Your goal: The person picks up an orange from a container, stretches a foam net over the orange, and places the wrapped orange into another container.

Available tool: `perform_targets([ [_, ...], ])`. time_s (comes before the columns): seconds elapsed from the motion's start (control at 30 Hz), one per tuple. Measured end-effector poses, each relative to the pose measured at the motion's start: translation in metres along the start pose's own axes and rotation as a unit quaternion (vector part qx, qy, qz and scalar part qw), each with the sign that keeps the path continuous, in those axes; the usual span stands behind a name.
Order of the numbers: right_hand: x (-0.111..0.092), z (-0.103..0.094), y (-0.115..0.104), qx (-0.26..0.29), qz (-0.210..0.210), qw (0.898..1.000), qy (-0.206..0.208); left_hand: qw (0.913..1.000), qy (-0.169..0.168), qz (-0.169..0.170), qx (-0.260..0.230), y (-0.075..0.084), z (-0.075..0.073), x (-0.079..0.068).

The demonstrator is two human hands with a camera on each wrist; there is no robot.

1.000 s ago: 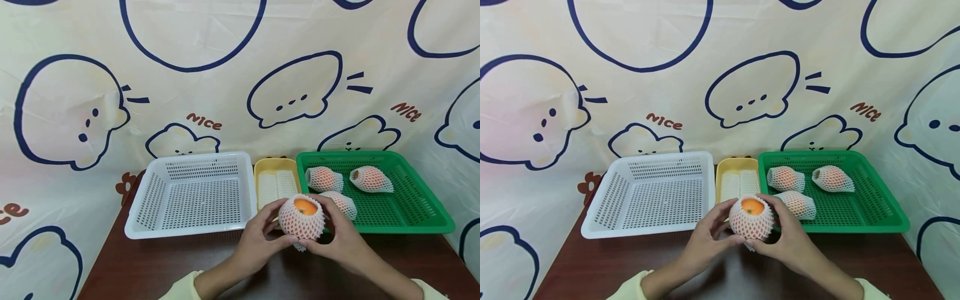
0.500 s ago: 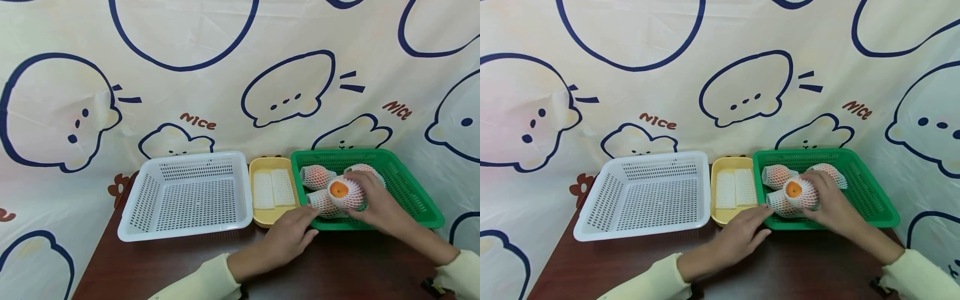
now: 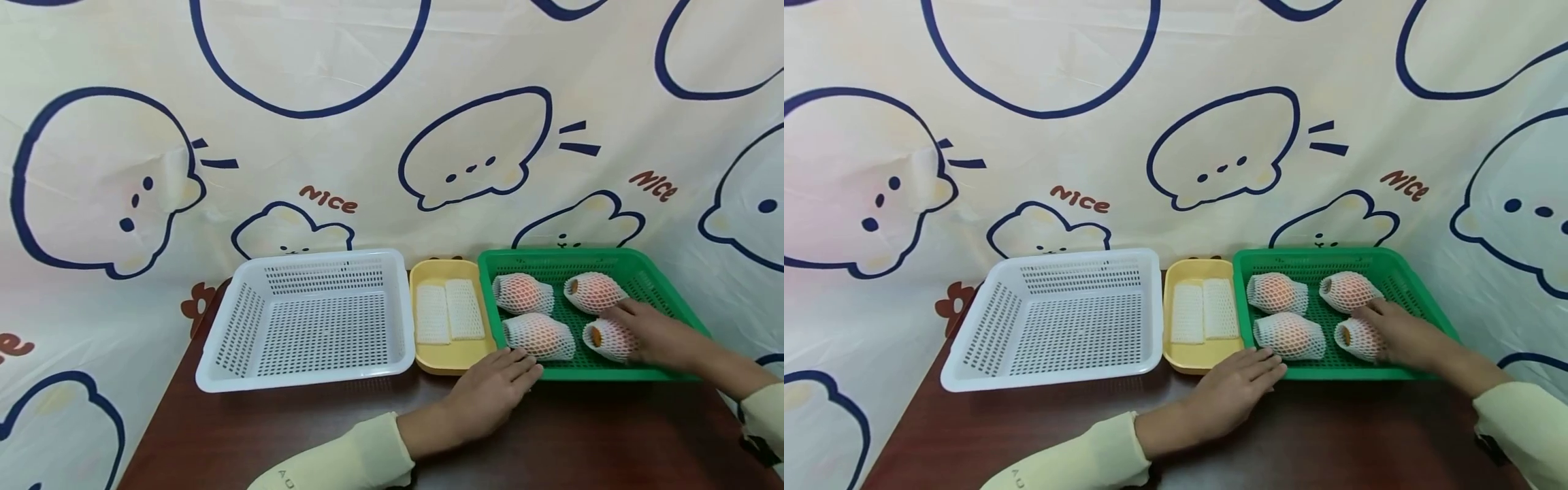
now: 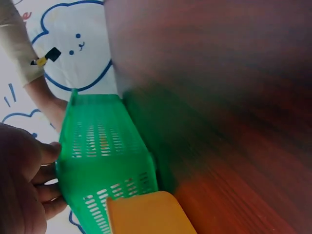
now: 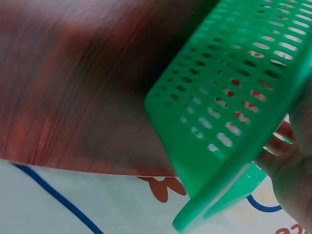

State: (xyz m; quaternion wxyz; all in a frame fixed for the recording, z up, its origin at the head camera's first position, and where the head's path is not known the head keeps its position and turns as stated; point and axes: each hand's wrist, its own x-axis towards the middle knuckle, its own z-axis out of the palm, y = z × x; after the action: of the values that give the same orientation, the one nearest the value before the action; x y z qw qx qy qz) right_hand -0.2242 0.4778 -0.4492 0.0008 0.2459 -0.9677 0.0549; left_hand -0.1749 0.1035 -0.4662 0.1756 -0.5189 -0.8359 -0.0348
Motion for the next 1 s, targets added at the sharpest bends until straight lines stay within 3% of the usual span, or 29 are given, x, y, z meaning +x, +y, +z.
perform_targets([
  [0.37,0.011,0.003,0.003,0.031,0.004,0.998,-0.047,0.9998,0.006,-0.01,-0.019,-0.008,0.009,0.004],
  [0.57,0.014,0.005,0.01,0.013,-0.02,0.999,-0.026,0.9998,0.004,-0.012,-0.017,-0.01,0.009,0.009],
  [0.7,0.017,0.0,0.014,0.0,-0.022,0.999,-0.026,0.999,0.028,-0.021,-0.028,-0.018,0.004,0.012],
  [0.8,0.02,-0.006,0.012,-0.016,-0.015,0.999,-0.031,0.9976,0.048,-0.046,-0.017,-0.034,-0.008,0.006],
  [0.87,0.025,-0.011,0.007,-0.025,-0.004,0.999,-0.032,0.9952,0.049,-0.083,-0.016,-0.052,-0.021,-0.002],
  [1.0,0.047,-0.028,-0.009,-0.032,0.025,0.999,-0.015,0.9824,0.046,-0.177,-0.036,-0.105,-0.047,-0.025],
])
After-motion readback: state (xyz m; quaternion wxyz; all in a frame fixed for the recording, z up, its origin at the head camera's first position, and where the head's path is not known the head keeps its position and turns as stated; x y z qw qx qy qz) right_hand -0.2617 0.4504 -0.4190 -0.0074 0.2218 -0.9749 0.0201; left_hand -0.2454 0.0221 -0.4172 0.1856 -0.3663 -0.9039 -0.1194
